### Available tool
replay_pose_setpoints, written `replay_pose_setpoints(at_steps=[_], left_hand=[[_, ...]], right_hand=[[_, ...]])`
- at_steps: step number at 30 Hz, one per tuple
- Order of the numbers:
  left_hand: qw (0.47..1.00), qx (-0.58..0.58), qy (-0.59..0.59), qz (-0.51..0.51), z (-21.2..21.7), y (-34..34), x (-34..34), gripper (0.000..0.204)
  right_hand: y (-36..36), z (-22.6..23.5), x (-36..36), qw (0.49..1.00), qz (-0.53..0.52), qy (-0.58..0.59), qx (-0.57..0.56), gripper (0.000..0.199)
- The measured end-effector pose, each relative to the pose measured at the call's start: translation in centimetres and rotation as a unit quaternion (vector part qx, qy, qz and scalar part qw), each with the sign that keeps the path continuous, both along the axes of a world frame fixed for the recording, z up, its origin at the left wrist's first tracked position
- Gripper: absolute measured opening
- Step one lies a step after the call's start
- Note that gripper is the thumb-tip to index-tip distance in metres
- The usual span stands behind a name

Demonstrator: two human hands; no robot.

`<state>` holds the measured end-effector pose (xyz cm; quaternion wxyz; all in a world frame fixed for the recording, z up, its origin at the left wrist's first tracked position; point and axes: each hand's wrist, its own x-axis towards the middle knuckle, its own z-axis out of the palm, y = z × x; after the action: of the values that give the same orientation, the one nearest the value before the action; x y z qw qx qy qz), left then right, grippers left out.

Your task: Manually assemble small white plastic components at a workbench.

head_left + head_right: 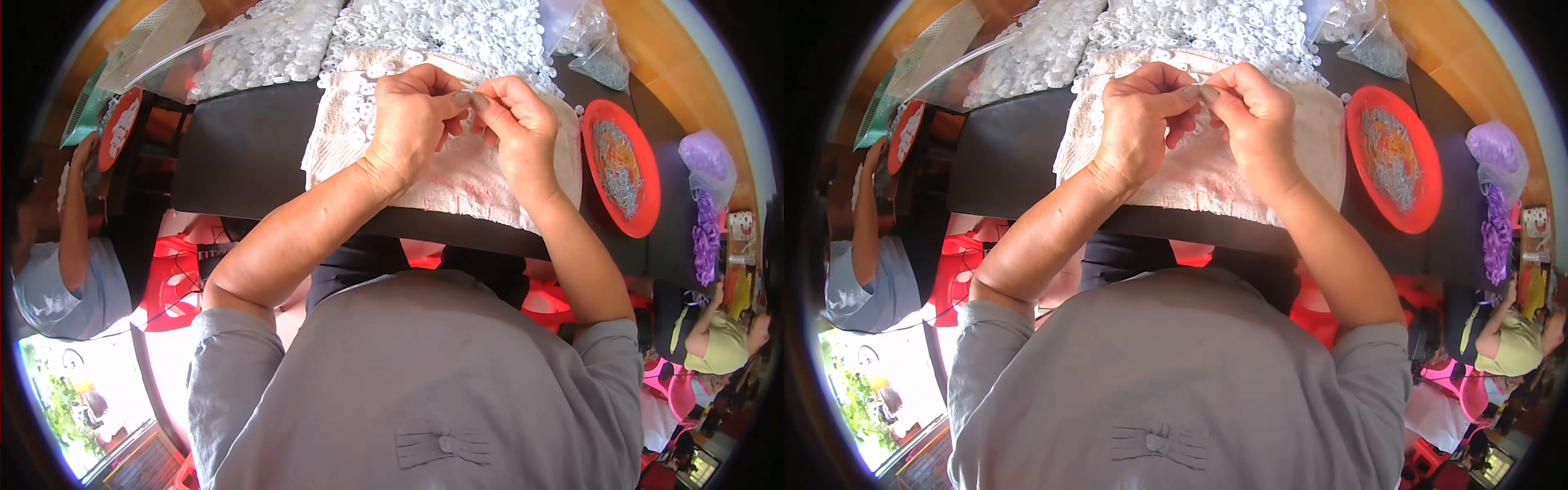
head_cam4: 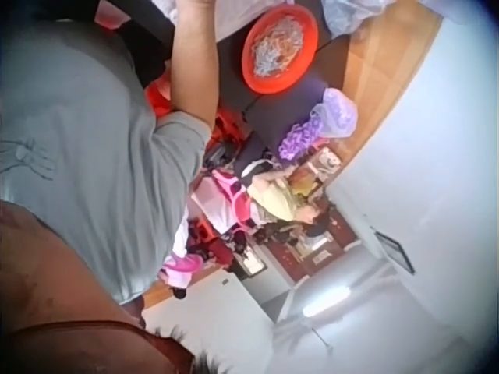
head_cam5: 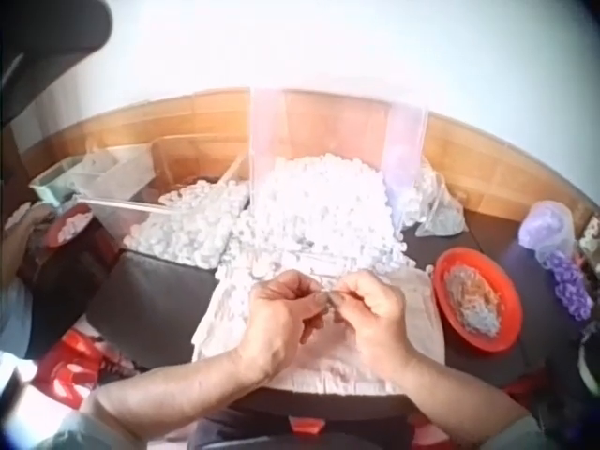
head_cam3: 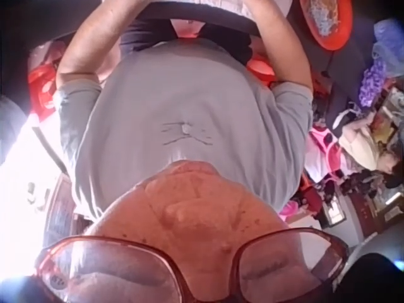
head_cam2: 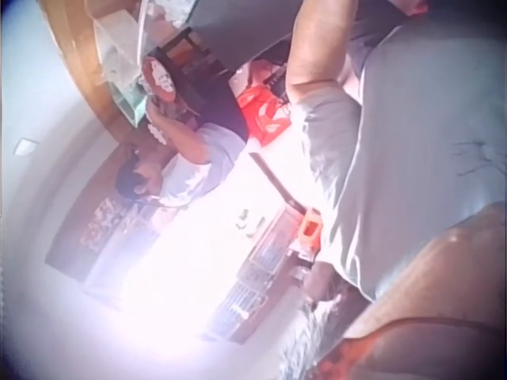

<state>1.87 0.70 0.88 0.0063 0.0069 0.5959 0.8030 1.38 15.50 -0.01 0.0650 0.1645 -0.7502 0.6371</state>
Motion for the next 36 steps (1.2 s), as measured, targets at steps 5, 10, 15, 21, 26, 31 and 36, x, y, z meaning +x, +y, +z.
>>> replay_pose_setpoints(at_steps=[5, 10, 15, 21, 26, 31, 36], left_hand=[[0.999, 0.045, 0.014, -0.023, 0.3, 0.2, 0.0, 0.007], [0.998, 0.051, 0.003, -0.027, -0.2, 0.1, -0.3, 0.008], [0.999, 0.028, 0.010, -0.033, -0.2, 0.0, -0.3, 0.007], [0.998, -0.034, 0.038, -0.032, 0.0, 0.0, -0.3, 0.009], [0.996, -0.070, 0.033, -0.033, 0.0, 0.0, -0.1, 0.010], [0.995, -0.081, 0.053, -0.022, 0.2, 0.1, 0.1, 0.010], [0.997, -0.015, 0.078, 0.004, 0.8, -0.8, -0.2, 0.008]], right_hand=[[0.3, 1.4, 0.1, 0.999, -0.030, 0.010, -0.024, 0.011], [1.0, 1.1, -0.2, 0.992, -0.054, 0.091, 0.072, 0.012], [1.2, 0.4, -0.6, 0.986, -0.023, 0.133, 0.100, 0.009], [1.6, 1.3, -0.2, 0.997, -0.027, 0.023, 0.062, 0.007], [1.5, 1.2, -0.2, 0.999, 0.009, -0.012, 0.034, 0.010], [1.2, 0.9, -0.2, 0.998, 0.044, -0.037, -0.015, 0.013], [0.7, 0.9, -0.8, 0.999, 0.022, -0.010, -0.040, 0.013]])
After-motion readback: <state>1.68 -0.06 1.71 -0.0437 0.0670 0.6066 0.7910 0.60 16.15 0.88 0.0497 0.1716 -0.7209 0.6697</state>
